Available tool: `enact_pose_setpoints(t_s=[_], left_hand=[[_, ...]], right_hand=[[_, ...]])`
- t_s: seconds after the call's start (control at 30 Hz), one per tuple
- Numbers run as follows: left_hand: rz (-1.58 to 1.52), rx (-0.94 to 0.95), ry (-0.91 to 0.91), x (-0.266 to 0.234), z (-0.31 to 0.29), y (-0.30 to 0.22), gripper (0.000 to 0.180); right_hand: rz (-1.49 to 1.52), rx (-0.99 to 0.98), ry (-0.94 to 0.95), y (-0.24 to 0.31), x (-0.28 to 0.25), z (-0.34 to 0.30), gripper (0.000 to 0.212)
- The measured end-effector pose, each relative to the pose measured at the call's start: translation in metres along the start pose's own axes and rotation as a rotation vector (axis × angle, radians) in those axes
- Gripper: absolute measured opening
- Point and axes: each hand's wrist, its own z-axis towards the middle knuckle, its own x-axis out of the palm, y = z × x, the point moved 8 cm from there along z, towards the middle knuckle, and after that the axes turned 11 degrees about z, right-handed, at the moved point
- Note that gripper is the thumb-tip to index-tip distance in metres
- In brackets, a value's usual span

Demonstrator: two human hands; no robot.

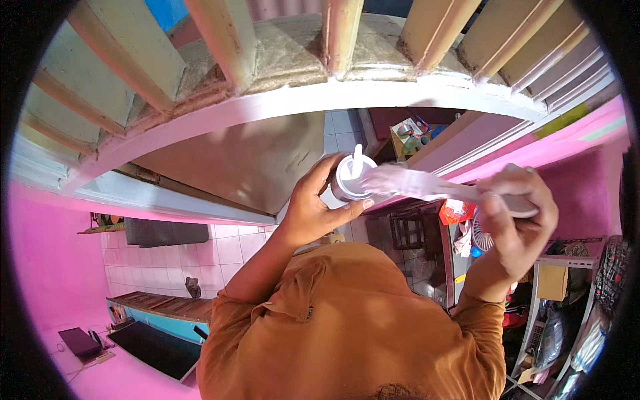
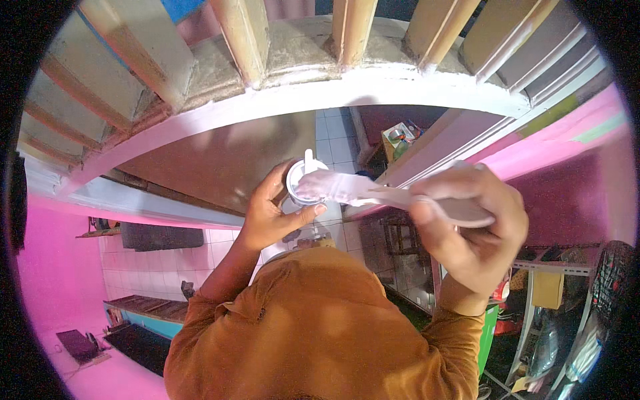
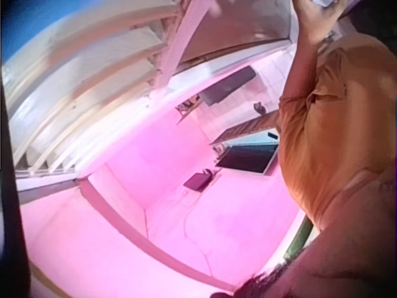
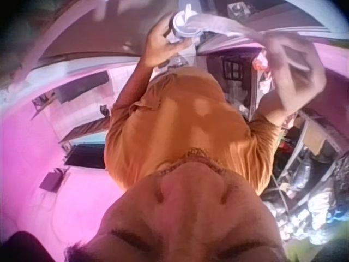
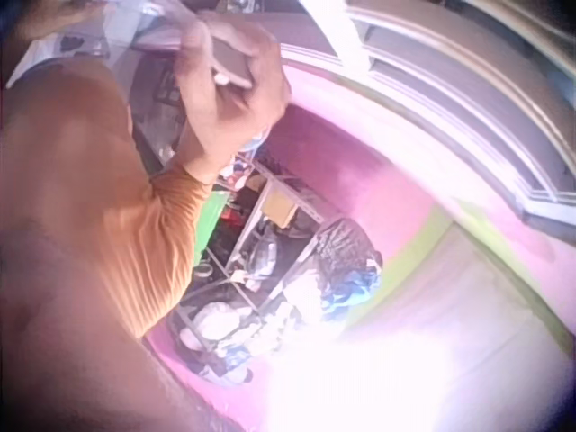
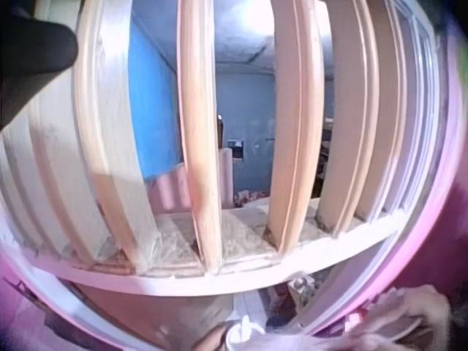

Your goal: The person paints a wooden window frame by repeatedly dipping a brush into a cup of paint and applying it onto the frame.

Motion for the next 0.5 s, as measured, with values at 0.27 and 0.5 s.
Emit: enact_pose_setpoints(t_s=[0.27, 0.5], left_hand=[[0.035, 0.044, 0.009, -0.006, -0.003, -0.001, 0.068], [0.02, 0.047, 0.003, -0.01, -0.006, -0.007, 0.066]], right_hand=[[-0.02, -0.048, 0.387, -0.023, 0.035, 0.022, 0.016], [0.037, -0.066, 0.63, -0.035, 0.069, 0.025, 0.015]])
